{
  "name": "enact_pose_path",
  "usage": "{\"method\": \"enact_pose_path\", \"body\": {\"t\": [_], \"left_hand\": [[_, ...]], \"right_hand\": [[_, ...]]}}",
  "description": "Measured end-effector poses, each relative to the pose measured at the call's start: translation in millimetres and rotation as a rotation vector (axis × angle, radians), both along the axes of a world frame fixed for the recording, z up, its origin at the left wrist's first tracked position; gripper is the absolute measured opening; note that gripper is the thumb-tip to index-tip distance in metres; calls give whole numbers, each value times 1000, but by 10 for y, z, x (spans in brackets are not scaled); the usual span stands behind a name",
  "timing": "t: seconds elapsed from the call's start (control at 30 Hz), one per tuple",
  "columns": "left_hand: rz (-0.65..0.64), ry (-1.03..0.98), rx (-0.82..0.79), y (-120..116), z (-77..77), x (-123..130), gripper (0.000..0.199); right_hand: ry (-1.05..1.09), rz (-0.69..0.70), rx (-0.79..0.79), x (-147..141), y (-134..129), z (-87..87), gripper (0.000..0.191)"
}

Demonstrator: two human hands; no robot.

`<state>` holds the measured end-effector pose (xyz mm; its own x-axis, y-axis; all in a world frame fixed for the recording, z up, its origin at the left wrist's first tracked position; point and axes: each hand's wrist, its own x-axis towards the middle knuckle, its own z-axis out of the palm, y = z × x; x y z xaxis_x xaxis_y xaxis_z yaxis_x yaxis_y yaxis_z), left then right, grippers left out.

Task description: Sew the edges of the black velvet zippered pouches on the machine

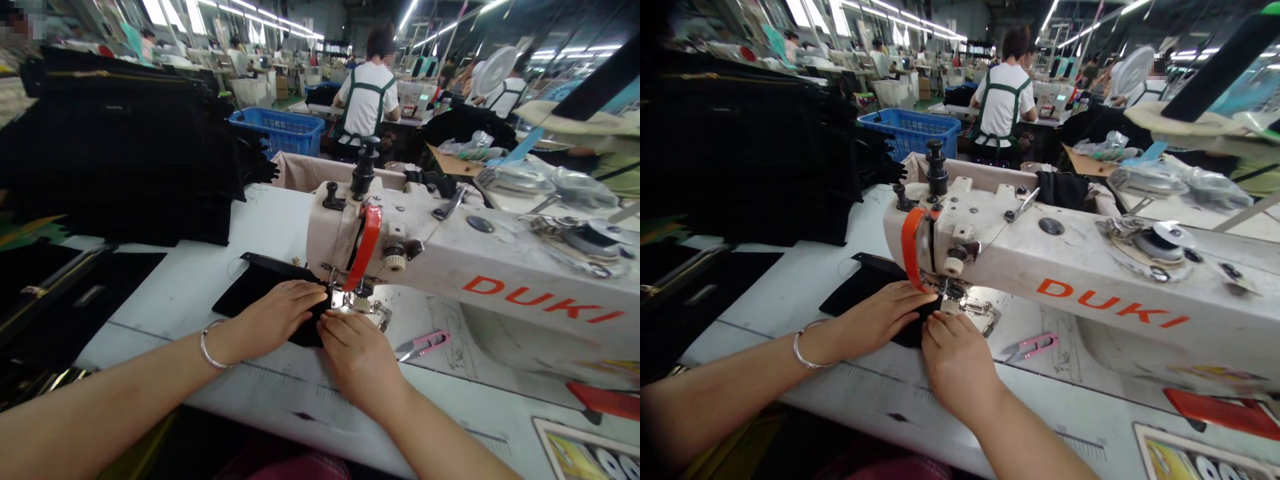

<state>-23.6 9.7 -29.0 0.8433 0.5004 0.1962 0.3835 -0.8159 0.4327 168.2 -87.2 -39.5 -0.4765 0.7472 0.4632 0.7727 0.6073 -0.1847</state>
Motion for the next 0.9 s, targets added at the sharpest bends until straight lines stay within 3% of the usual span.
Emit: {"method": "enact_pose_path", "body": {"t": [0.2,0.33,0.47,0.53,0.6,0.7,0.77,0.83,0.9], "left_hand": [[10,-6,19,-31,-38,-51,44],[-33,-14,-45,-157,-41,-189,64],[-30,-59,-97,-247,5,-247,34],[-12,-86,-111,-271,33,-230,30],[6,-92,-79,-288,44,-198,36],[-8,-60,36,-298,17,-154,40],[-22,-61,88,-292,-19,-146,33],[-13,-89,105,-281,-53,-156,27],[-6,-104,123,-275,-79,-173,26]], "right_hand": [[37,6,-39,-37,6,-15,28],[27,19,-132,41,-71,77,29],[-4,61,-344,352,-157,326,55],[-36,21,-388,503,-138,403,64],[-73,-64,-358,579,-58,392,52],[-92,-275,-212,542,101,260,13],[-84,-341,-118,460,148,173,8],[-56,-228,-75,372,109,131,12],[-24,-15,-91,294,12,132,14]]}}
